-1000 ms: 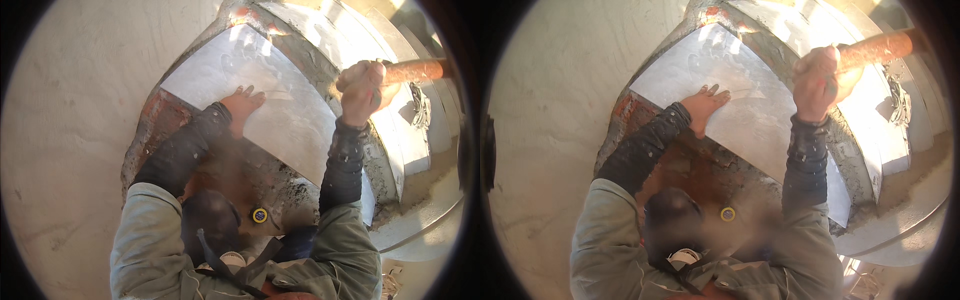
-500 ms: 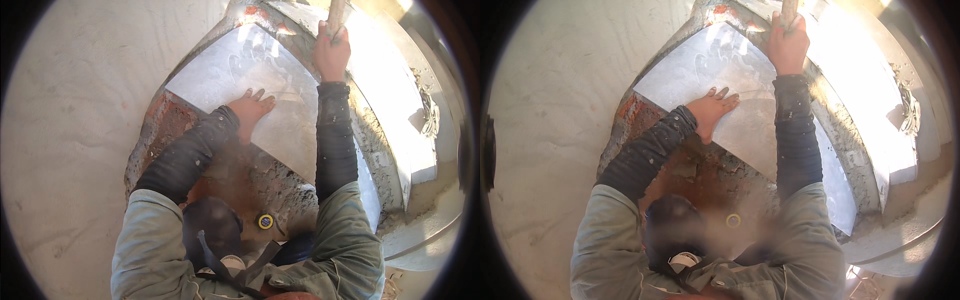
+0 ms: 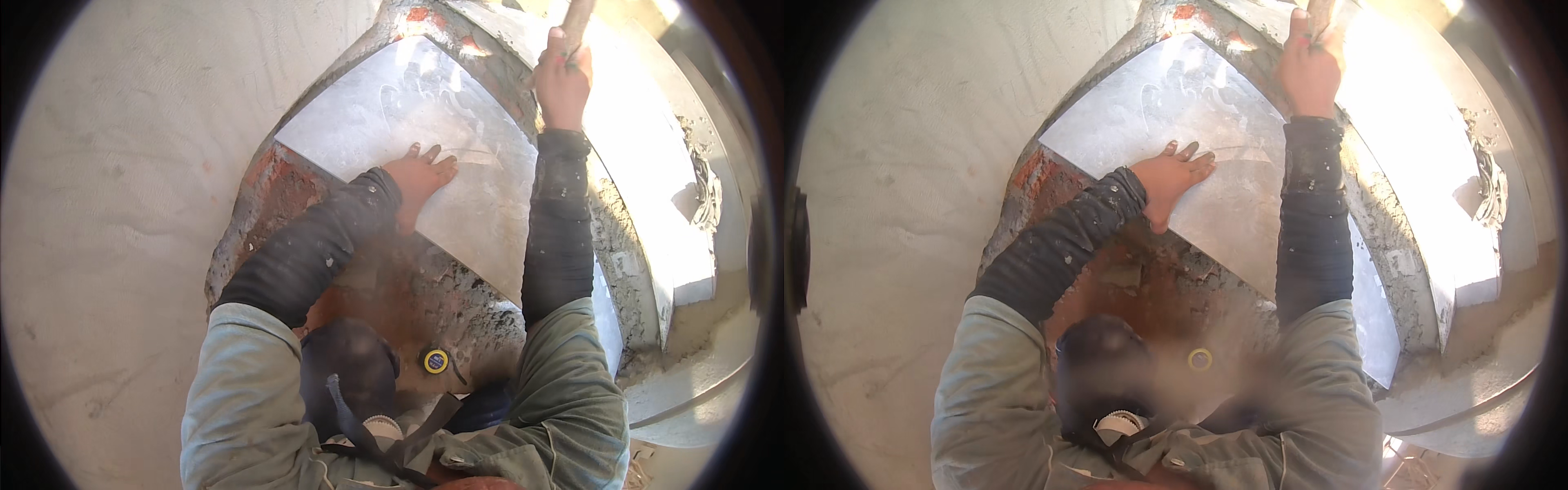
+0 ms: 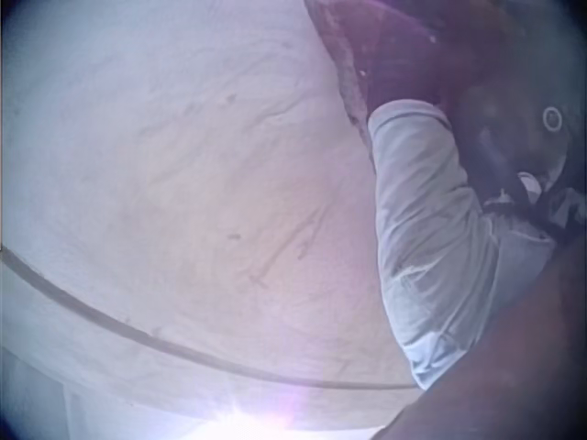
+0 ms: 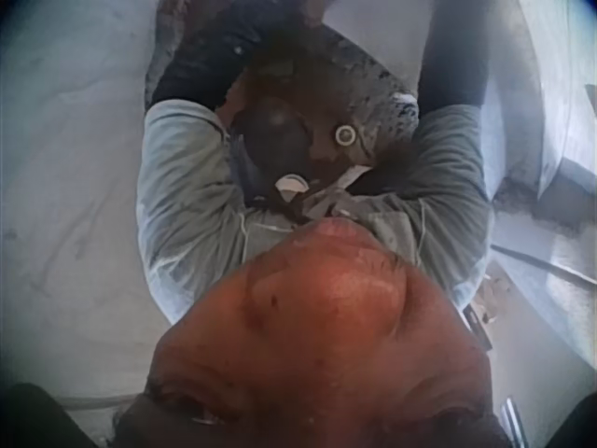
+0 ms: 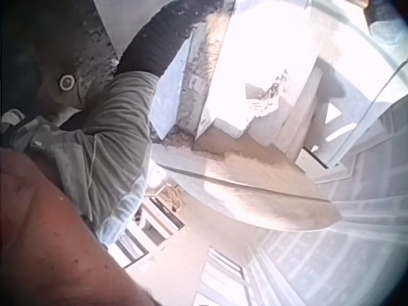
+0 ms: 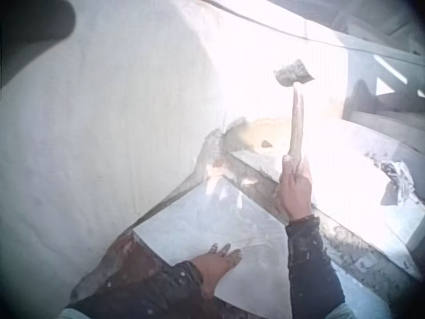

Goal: The person positions a stone stair tread onto a mortar base, uses a rubber mallet to level and secure it, and measures the dimensions with a tape measure.

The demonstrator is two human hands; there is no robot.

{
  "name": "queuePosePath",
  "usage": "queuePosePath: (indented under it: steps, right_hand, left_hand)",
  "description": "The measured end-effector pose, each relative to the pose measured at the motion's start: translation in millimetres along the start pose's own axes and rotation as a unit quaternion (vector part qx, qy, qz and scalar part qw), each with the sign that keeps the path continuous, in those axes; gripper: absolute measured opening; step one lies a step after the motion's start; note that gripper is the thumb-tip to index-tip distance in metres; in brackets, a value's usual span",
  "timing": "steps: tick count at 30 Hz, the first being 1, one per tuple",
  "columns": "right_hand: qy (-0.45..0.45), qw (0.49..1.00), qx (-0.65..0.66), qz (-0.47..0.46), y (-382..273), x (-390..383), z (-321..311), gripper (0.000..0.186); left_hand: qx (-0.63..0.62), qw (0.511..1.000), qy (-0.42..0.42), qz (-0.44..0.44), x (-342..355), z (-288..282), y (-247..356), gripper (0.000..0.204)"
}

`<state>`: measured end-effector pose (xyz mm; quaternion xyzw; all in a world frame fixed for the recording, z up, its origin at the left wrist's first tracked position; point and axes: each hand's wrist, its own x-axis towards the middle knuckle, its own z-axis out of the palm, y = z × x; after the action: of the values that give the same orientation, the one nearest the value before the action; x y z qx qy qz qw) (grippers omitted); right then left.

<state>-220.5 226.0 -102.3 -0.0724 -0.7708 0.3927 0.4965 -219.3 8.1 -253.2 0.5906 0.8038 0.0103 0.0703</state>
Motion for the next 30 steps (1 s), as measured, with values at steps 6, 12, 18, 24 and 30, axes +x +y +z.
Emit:
queuePosePath:
  steps: [6, 12, 18, 24, 30]
  right_hand:
    - [-0.013, 0.968, -0.229, -0.105, 64, -18, 9, 0.039]
    - [-0.171, 0.965, -0.197, 0.017, 72, -11, 15, 0.041]
    - [-0.018, 0.970, 0.201, -0.138, -67, 30, -39, 0.024]
    - [0.015, 0.989, -0.107, -0.102, 8, -26, 11, 0.041]
    - [-0.110, 0.965, -0.238, 0.014, 90, 6, 27, 0.053]
  left_hand:
    - [0.000, 1.000, -0.008, 0.015, 8, -8, 6, 0.134]
    - [-0.001, 1.000, -0.022, 0.014, 12, -17, 6, 0.134]
    - [0.006, 0.999, -0.035, 0.017, 6, -13, 10, 0.134]
    - [0.005, 0.999, -0.032, 0.004, 2, -11, 4, 0.134]
    - [-0.004, 1.000, -0.022, 0.013, 16, -19, 8, 0.135]
